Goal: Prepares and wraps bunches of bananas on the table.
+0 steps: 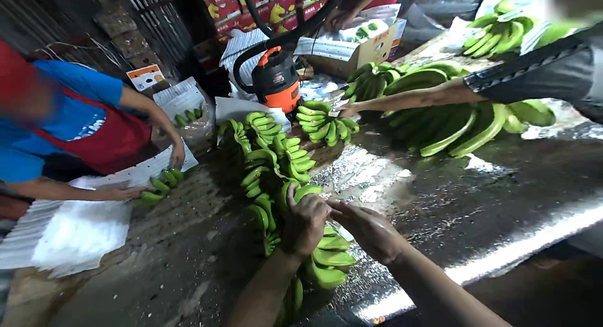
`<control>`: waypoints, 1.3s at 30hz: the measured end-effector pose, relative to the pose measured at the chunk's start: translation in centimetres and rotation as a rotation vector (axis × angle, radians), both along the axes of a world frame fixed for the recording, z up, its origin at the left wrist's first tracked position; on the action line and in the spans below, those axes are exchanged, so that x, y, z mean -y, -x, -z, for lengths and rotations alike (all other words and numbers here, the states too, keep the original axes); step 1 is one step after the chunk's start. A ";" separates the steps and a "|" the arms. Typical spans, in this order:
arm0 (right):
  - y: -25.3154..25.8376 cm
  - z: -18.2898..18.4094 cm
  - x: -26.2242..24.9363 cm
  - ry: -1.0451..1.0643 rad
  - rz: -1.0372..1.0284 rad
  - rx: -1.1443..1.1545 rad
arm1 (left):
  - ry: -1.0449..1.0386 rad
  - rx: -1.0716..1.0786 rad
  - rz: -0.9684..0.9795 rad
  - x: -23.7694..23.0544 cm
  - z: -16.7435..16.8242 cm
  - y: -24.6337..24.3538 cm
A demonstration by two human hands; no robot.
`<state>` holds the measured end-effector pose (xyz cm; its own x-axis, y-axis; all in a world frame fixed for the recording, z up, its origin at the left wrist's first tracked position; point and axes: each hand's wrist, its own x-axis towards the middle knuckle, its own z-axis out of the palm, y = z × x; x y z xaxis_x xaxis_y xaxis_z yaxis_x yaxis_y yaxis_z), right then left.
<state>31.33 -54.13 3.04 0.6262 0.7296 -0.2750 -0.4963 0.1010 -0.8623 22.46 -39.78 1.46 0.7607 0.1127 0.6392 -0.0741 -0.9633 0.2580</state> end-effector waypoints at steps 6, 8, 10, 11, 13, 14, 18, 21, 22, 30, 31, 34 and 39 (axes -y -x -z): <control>1.9 0.8 -2.4 0.028 0.024 -0.087 | 0.032 0.096 0.039 -3.2 1.8 1.9; 2.6 0.6 -3.5 0.025 0.067 -0.134 | 0.134 0.114 0.014 -4.2 2.2 2.2; 3.4 0.3 -4.2 0.019 0.091 -0.177 | 0.213 0.135 0.009 -5.0 2.6 2.5; 3.7 0.1 -4.6 0.018 0.109 -0.197 | 0.238 0.143 0.014 -5.3 2.8 2.5; 4.2 0.0 -5.4 0.020 0.145 -0.232 | 0.288 0.144 0.032 -6.1 3.1 2.5; 4.3 0.0 -5.7 0.021 0.159 -0.240 | 0.314 0.134 0.045 -6.5 3.1 2.5; 4.7 0.7 -6.3 0.043 0.124 -0.016 | 0.554 0.042 0.158 -7.8 2.8 2.6; 5.0 1.0 -6.5 0.223 0.075 0.229 | 0.990 -0.104 0.184 -8.4 1.9 2.9; 5.0 1.1 -6.6 0.252 0.082 0.250 | 1.096 -0.186 0.170 -8.7 1.4 2.9; 3.7 -0.5 -6.1 0.242 -0.114 0.304 | 0.693 -0.122 0.521 -11.8 2.4 3.3; 3.6 -0.7 -6.2 0.250 -0.150 0.317 | 0.576 -0.134 0.571 -12.0 2.0 3.3; 3.4 -1.2 -6.8 0.278 -0.233 0.340 | 0.331 -0.118 0.624 -12.5 1.1 3.3; 3.6 -1.4 -8.1 0.300 -0.312 0.314 | 0.216 -0.127 0.651 -13.1 0.3 4.0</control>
